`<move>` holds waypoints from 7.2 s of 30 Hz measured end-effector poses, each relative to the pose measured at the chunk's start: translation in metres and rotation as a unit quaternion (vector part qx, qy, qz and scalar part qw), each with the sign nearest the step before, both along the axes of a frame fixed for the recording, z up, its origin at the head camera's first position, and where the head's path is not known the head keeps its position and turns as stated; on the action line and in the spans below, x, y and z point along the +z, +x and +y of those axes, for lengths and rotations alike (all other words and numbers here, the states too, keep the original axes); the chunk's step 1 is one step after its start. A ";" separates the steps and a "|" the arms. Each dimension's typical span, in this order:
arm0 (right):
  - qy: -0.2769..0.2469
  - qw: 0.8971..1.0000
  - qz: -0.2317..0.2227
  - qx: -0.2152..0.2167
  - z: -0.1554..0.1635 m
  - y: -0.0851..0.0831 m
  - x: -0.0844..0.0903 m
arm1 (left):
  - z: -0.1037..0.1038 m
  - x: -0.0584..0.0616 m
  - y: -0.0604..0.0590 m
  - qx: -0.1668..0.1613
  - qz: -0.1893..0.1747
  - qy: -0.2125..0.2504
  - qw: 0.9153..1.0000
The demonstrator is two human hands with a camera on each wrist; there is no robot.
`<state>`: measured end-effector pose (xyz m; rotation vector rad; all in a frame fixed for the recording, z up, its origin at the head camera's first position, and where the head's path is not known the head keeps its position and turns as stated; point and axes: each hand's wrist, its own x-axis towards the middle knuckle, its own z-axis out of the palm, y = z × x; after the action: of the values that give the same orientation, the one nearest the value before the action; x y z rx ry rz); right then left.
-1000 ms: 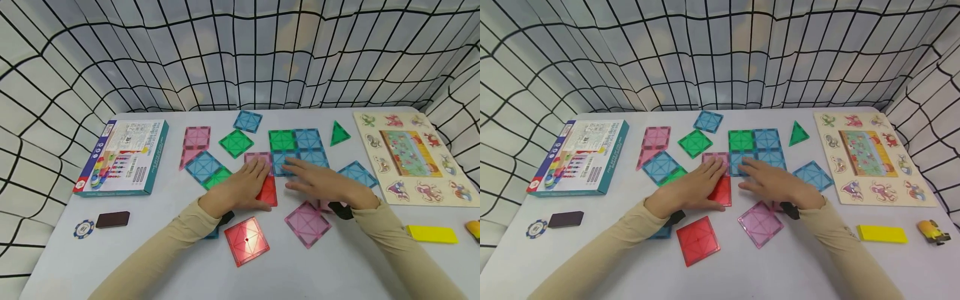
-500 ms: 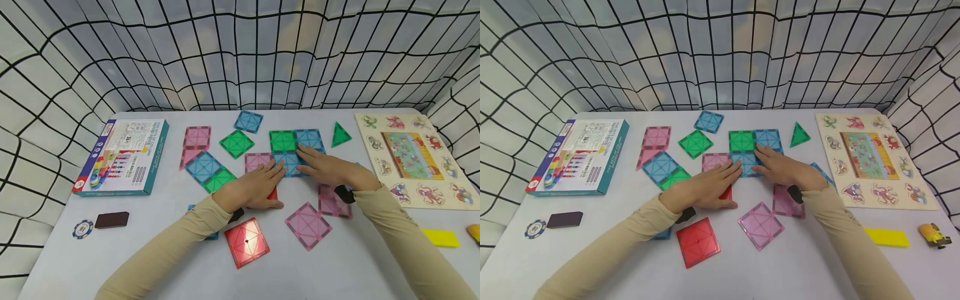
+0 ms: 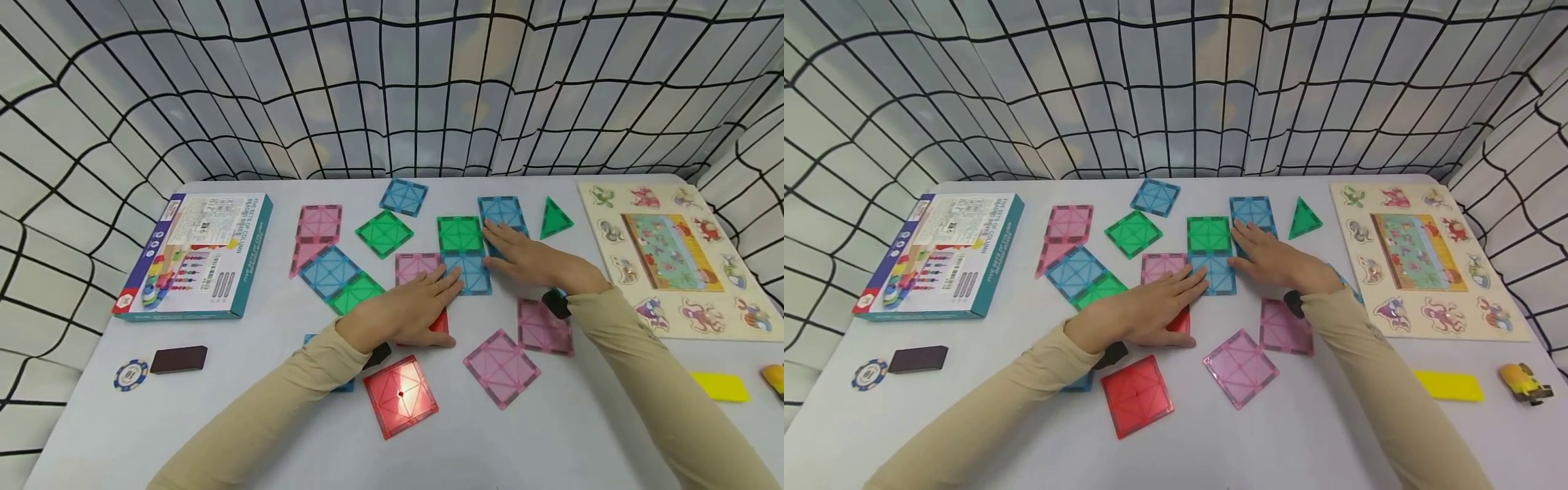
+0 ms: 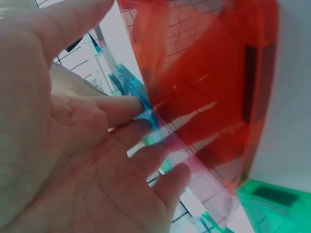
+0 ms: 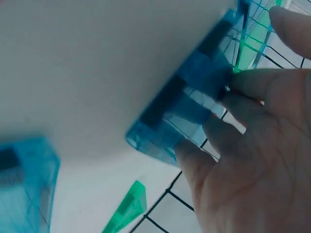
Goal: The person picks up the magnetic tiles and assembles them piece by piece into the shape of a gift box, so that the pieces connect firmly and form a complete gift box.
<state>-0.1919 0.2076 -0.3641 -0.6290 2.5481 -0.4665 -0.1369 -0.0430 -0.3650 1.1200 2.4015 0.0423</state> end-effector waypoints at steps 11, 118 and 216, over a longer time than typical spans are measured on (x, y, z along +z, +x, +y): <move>0.001 0.998 0.030 0.057 -0.007 0.007 0.004 | -0.006 0.000 0.001 0.000 -0.026 0.010 1.000; -0.114 0.992 0.044 0.041 0.060 0.108 -0.005 | 0.050 -0.004 -0.024 0.005 0.023 -0.001 1.000; -0.067 0.986 0.078 0.132 -0.036 0.079 -0.001 | -0.158 0.006 0.011 0.184 -0.034 0.155 0.970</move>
<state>-0.1125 0.1718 -0.3647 -1.0750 2.5401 -0.5151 -0.1263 -0.2014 -0.3588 0.7629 2.5659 0.5880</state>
